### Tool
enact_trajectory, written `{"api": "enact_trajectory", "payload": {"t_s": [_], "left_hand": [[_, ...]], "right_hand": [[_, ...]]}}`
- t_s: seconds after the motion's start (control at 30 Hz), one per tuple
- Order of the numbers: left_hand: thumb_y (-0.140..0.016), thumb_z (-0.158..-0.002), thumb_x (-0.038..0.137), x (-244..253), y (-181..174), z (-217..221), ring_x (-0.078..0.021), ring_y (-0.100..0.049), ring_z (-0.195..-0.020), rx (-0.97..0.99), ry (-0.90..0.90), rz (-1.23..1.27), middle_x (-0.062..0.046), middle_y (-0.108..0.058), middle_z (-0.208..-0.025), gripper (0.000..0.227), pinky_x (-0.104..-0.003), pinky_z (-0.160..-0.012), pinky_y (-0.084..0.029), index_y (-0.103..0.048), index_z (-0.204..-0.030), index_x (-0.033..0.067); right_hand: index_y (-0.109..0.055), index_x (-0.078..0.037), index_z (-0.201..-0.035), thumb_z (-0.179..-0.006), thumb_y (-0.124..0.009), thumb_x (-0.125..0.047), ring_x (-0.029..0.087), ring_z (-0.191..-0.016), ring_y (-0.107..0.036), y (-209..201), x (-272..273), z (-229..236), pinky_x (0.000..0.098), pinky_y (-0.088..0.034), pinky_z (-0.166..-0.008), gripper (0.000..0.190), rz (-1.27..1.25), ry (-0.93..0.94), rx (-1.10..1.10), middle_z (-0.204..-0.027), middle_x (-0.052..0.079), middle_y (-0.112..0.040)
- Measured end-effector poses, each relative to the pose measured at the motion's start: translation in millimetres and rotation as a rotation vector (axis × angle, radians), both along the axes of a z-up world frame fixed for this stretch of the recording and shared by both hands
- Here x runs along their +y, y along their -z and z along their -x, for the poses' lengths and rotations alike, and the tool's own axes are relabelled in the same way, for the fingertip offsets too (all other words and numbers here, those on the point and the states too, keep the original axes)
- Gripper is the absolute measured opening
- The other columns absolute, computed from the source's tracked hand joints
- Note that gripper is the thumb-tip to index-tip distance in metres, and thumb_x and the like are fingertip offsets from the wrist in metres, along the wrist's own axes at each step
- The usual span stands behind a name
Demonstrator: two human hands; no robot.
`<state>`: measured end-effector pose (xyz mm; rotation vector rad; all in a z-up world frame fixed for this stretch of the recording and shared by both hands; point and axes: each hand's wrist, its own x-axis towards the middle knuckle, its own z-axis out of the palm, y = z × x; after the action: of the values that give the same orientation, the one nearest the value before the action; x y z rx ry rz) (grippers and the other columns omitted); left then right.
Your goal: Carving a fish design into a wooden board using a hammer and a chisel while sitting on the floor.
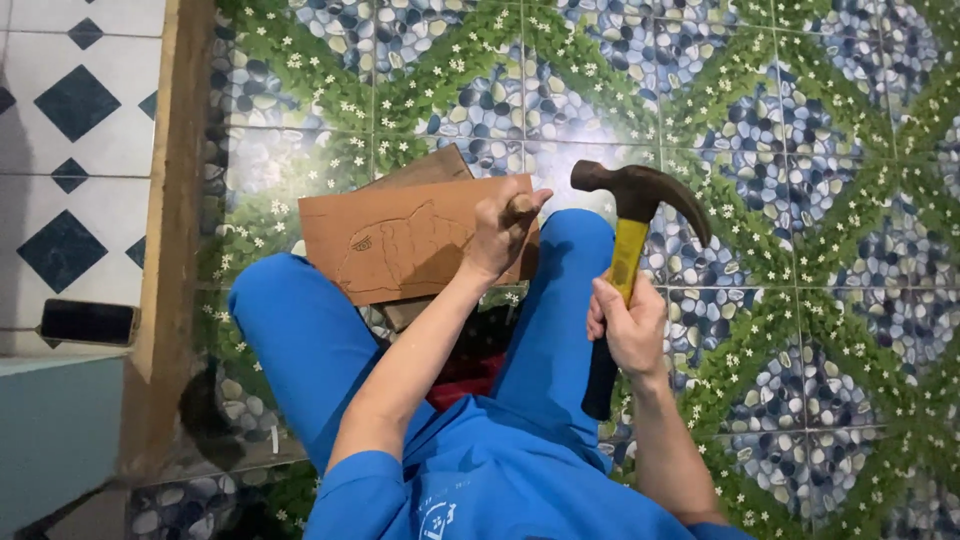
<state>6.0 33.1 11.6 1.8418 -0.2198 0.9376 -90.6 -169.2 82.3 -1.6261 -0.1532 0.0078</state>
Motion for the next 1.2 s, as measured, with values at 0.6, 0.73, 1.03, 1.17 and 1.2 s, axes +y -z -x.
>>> {"api": "enact_trajectory", "payload": {"t_s": [0.6,0.73,1.03,1.17,1.2], "left_hand": [[-0.079,-0.108,0.026,-11,18,-6,-0.0430,-0.066,-0.066,0.113,-0.042,0.090,-0.018,-0.057,-0.072,0.027,-0.049,-0.062,-0.057,-0.057,-0.097,0.0128],[-0.084,-0.105,0.024,-3,36,-20,-0.0383,-0.063,-0.058,-0.020,-0.109,-0.199,-0.009,-0.050,-0.074,0.037,-0.040,-0.061,-0.059,-0.051,-0.090,0.0153],[-0.083,-0.105,0.027,-8,25,-17,-0.0232,-0.056,-0.051,0.153,0.015,0.226,-0.007,-0.055,-0.060,0.041,-0.034,-0.057,-0.053,-0.051,-0.082,0.0186],[-0.077,-0.108,0.019,-5,42,-37,-0.0195,-0.054,-0.056,0.155,0.127,0.362,-0.003,-0.049,-0.062,0.035,-0.032,-0.064,-0.053,-0.051,-0.086,0.0164],[-0.075,-0.111,0.020,-8,53,-35,-0.0157,-0.048,-0.057,0.203,0.178,0.518,-0.006,-0.046,-0.063,0.038,-0.034,-0.067,-0.050,-0.048,-0.085,0.0129]], "right_hand": [[-0.067,-0.007,-0.093,-0.111,-0.072,-0.016,0.033,-0.052,-0.064,-61,8,-3,0.0453,-0.053,-0.050,0.020,0.592,-0.021,-0.252,-0.059,0.019,-0.064],[-0.066,-0.012,-0.098,-0.118,-0.056,-0.008,0.018,-0.044,-0.055,-46,7,-13,0.0292,-0.051,-0.046,0.022,0.396,-0.051,-0.398,-0.057,0.005,-0.061],[-0.067,-0.005,-0.093,-0.116,-0.070,-0.025,0.043,-0.057,-0.067,-24,-1,-20,0.0539,-0.053,-0.052,0.030,0.771,0.040,-0.401,-0.063,0.019,-0.064],[-0.065,-0.010,-0.091,-0.114,-0.069,-0.017,0.027,-0.048,-0.064,-45,3,-23,0.0403,-0.053,-0.046,0.024,0.510,-0.036,-0.181,-0.058,0.011,-0.064],[-0.061,-0.012,-0.086,-0.117,-0.062,-0.012,0.019,-0.038,-0.058,-46,5,-14,0.0329,-0.051,-0.038,0.031,0.297,-0.031,-0.078,-0.053,0.007,-0.060]]}}
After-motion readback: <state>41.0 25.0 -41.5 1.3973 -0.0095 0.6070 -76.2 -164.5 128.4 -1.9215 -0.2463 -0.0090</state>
